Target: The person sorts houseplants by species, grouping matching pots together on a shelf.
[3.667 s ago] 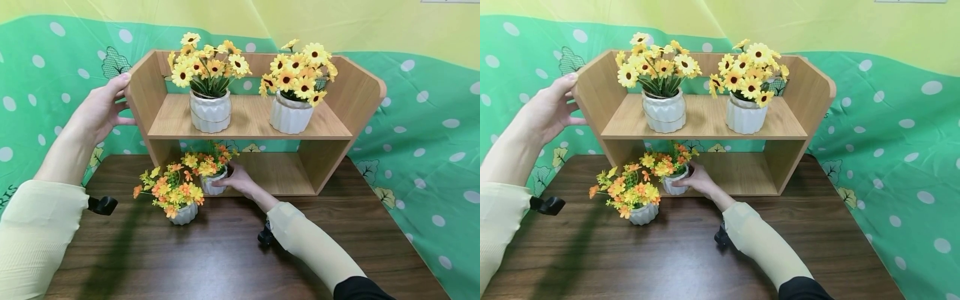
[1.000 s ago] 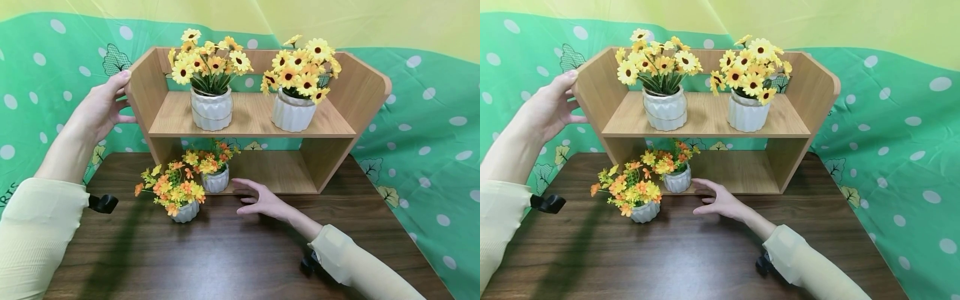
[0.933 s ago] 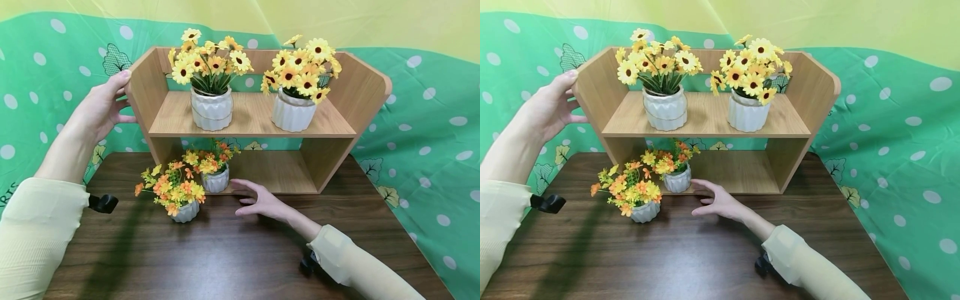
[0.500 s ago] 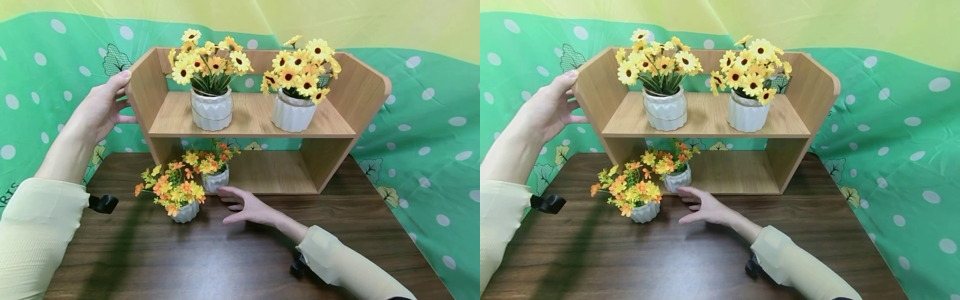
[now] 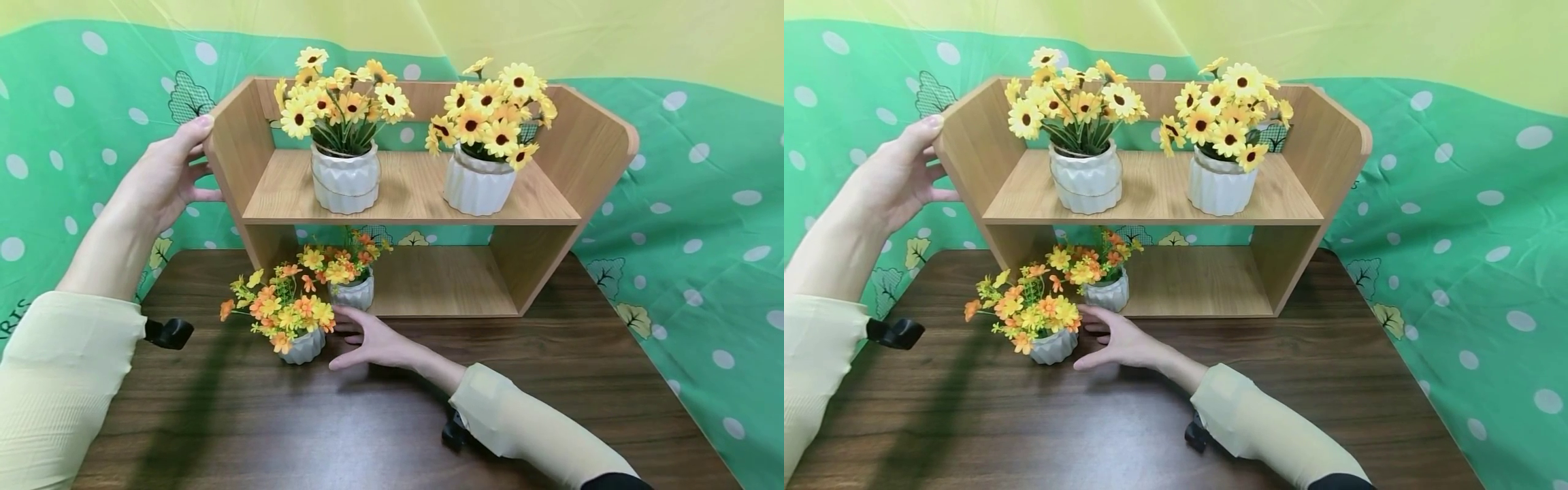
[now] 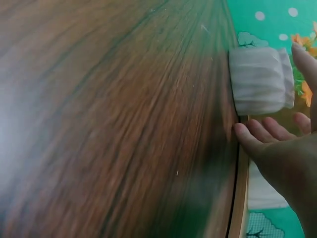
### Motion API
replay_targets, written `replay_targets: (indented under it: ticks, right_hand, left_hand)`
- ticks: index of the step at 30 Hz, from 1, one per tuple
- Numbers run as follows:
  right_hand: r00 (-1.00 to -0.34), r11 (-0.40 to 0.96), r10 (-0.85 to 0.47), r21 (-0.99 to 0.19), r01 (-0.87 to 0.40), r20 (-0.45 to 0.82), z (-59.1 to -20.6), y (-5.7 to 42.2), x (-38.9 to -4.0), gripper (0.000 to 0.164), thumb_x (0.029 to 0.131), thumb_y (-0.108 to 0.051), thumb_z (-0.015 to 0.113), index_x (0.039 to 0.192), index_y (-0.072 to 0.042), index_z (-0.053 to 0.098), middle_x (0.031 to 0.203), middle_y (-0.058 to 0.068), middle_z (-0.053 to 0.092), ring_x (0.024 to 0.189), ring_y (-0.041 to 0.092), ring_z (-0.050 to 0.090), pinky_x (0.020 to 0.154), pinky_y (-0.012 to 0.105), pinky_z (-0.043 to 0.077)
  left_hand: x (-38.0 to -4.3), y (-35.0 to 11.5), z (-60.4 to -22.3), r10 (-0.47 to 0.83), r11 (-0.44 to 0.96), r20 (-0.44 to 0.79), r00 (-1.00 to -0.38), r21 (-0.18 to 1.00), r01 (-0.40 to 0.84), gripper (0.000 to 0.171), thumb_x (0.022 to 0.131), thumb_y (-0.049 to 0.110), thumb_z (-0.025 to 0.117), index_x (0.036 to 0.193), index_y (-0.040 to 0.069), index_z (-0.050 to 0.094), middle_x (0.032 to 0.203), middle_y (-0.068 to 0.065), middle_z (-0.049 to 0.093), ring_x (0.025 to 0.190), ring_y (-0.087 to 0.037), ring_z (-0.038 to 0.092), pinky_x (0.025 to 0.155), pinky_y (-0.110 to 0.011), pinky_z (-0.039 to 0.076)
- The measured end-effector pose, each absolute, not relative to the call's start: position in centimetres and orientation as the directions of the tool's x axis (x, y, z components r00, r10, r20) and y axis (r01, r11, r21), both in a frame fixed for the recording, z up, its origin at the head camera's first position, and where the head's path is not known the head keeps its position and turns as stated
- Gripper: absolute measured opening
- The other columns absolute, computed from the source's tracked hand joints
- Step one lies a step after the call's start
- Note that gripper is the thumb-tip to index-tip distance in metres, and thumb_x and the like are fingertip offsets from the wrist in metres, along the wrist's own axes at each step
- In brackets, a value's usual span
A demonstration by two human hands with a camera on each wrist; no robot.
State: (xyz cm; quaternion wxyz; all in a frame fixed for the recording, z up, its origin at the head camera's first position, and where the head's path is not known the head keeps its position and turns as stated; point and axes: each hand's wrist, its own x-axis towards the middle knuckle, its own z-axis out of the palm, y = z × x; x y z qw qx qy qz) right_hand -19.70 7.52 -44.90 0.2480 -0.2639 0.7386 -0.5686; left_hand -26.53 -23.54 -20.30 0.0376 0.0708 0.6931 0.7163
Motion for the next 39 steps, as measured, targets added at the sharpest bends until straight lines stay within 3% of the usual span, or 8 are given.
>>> replay_targets:
  ticks: [7,12,16,19,23,30,39]
  right_hand:
    - [-0.773,0.304,-0.621,-0.949,-0.082,-0.132,-44.9,6.1,-19.6,0.107,0.083,-0.025,0.087,0.165,-0.019,0.019,0.172,0.001,0.023,0.146,0.030,0.049,0.116,0.039,0.046]
    - [-0.803,0.401,-0.588,-0.898,-0.183,-0.099,-45.0,4.9,-19.8,0.113,0.081,-0.038,0.088,0.166,-0.016,0.018,0.171,0.002,0.025,0.154,0.023,0.037,0.123,0.043,0.036]
    - [-0.816,0.440,-0.576,-0.859,-0.261,-0.047,-45.3,3.8,-20.3,0.110,0.078,-0.044,0.089,0.165,-0.023,0.024,0.167,-0.003,0.035,0.154,0.018,0.036,0.124,0.044,0.035]
    - [-0.816,0.427,-0.577,-0.858,-0.285,-0.016,-45.4,3.2,-20.6,0.104,0.077,-0.044,0.089,0.162,-0.027,0.031,0.161,-0.003,0.045,0.148,0.017,0.045,0.121,0.040,0.038]
    - [-0.816,0.418,-0.578,-0.857,-0.301,0.005,-45.4,2.9,-20.8,0.101,0.077,-0.042,0.090,0.159,-0.024,0.035,0.154,-0.001,0.053,0.142,0.016,0.052,0.119,0.035,0.041]
    - [-0.827,0.390,-0.561,-0.877,-0.281,0.016,-45.5,2.4,-20.6,0.097,0.075,-0.039,0.092,0.156,-0.025,0.039,0.149,-0.003,0.058,0.137,0.014,0.055,0.116,0.032,0.043]
    - [-0.845,0.285,-0.518,-0.905,-0.316,0.132,-46.0,1.5,-20.4,0.078,0.076,-0.024,0.093,0.143,-0.024,0.054,0.139,-0.006,0.064,0.130,0.008,0.059,0.112,0.027,0.045]
  left_hand:
    - [-26.6,-23.5,-20.3,0.147,-0.030,0.050,-0.988,0.998,0.046,0.060,0.098,0.050,0.064,0.152,0.029,0.048,0.157,0.000,0.036,0.138,-0.027,0.040,0.068,-0.035,0.063]
    - [-26.6,-23.6,-20.3,0.144,-0.025,0.047,-0.988,0.999,0.044,0.059,0.098,0.051,0.064,0.152,0.030,0.049,0.157,0.000,0.036,0.137,-0.026,0.040,0.068,-0.035,0.063]
    - [-26.6,-23.9,-20.3,0.147,-0.034,0.048,-0.988,0.998,0.043,0.058,0.099,0.049,0.063,0.152,0.029,0.049,0.157,0.001,0.037,0.137,-0.026,0.041,0.068,-0.035,0.063]
    - [-26.5,-24.0,-20.3,0.149,-0.040,0.052,-0.987,0.998,0.046,0.058,0.099,0.049,0.063,0.151,0.028,0.049,0.155,0.001,0.039,0.136,-0.025,0.042,0.068,-0.036,0.063]
    - [-26.5,-23.9,-20.3,0.155,-0.041,0.056,-0.986,0.998,0.050,0.057,0.099,0.048,0.063,0.151,0.030,0.049,0.156,0.000,0.037,0.136,-0.026,0.042,0.069,-0.035,0.063]
    - [-26.5,-24.1,-20.4,0.155,-0.044,0.057,-0.986,0.998,0.051,0.057,0.099,0.048,0.062,0.151,0.029,0.050,0.153,0.001,0.041,0.133,-0.024,0.044,0.068,-0.036,0.063]
    - [-26.4,-23.8,-20.4,0.157,-0.040,0.053,-0.986,0.998,0.047,0.057,0.099,0.049,0.062,0.150,0.029,0.050,0.153,0.000,0.040,0.135,-0.025,0.043,0.069,-0.035,0.063]
